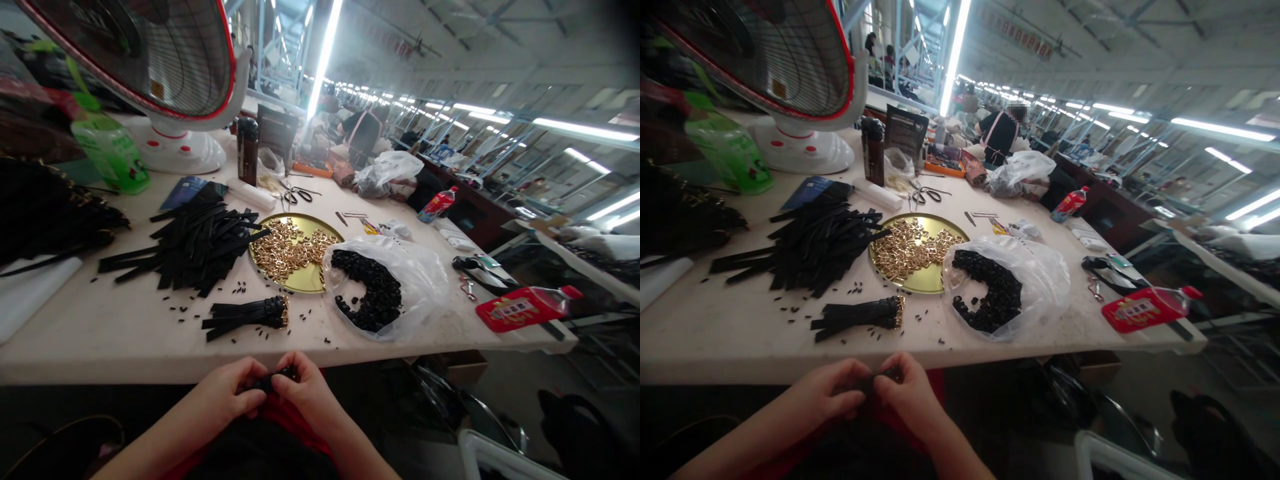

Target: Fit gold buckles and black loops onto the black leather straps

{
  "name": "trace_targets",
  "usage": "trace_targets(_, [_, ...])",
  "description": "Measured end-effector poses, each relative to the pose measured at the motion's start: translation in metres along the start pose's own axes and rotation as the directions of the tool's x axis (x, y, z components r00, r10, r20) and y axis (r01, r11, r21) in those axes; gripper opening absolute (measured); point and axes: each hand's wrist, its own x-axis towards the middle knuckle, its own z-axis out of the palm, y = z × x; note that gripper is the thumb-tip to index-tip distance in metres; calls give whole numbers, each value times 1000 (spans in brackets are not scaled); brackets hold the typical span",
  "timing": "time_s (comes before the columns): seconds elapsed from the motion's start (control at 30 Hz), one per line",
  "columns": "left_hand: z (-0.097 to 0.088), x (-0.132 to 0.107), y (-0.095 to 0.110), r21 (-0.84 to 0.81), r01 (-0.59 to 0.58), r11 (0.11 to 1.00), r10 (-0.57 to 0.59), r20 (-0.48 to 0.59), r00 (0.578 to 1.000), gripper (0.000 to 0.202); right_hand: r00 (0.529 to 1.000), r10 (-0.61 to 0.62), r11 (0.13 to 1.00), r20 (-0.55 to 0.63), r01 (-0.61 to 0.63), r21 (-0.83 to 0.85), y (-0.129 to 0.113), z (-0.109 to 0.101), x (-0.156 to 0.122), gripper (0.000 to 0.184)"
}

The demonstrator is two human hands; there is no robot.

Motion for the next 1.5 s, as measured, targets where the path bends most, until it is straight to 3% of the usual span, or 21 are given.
trace_targets(0.27, [11, 2, -5, -108, 13, 994, -15, -19, 1000, 28, 999, 1, 998, -53, -4, -56, 5, 5, -4, 14])
trace_targets(0.4, [1, -1, -3, 29, -44, 999, 45, -34, 998, 29, 997, -21, 1000, -74, 19, -23, 10, 8, -3, 13])
trace_targets(0.57, [0, -5, -1, 69, 12, 998, -11, -20, 1000, 25, 994, -65, 990, -87, 53, -133, 15, 6, -2, 9])
trace_targets(0.73, [9, -4, -7, 183, -6, 983, 19, -67, 998, 27, 966, -259, 842, -8, 222, -491, 10, -5, -8, 5])
trace_targets(0.9, [11, -1, -7, 288, -19, 957, 29, -29, 999, 25, 915, -355, 699, 190, 395, -596, 9, -11, -12, 9])
trace_targets(1.0, [11, 0, -1, 328, -17, 945, 29, -30, 999, 25, 938, -336, 758, 86, 323, -567, 17, -12, -13, 10])
trace_targets(1.1, [13, 2, 4, 368, -24, 930, 32, -15, 999, 22, 977, -189, 910, -96, 137, -392, 24, -9, -11, 4])
trace_targets(1.17, [17, 3, 5, 413, -26, 910, 44, -33, 999, 20, 985, -93, 963, -145, 52, -264, 26, -6, -9, 2])
trace_targets(1.27, [23, 5, 1, 488, 2, 873, 68, -125, 990, 21, 975, -85, 983, -205, 48, -178, 25, -2, -6, 6])
trace_targets(1.33, [27, 5, -2, 504, 4, 864, 83, -150, 985, 21, 974, -75, 991, -212, 49, -128, 23, -1, -3, 9])
trace_targets(1.43, [29, 7, -8, 486, -14, 874, 92, -138, 986, 19, 994, 20, 996, -103, -29, -83, 21, -4, -2, 18])
trace_targets(1.5, [30, 7, -11, 472, -17, 882, 91, -135, 987, 18, 998, 41, 989, -40, -46, -144, 21, -6, -2, 18])
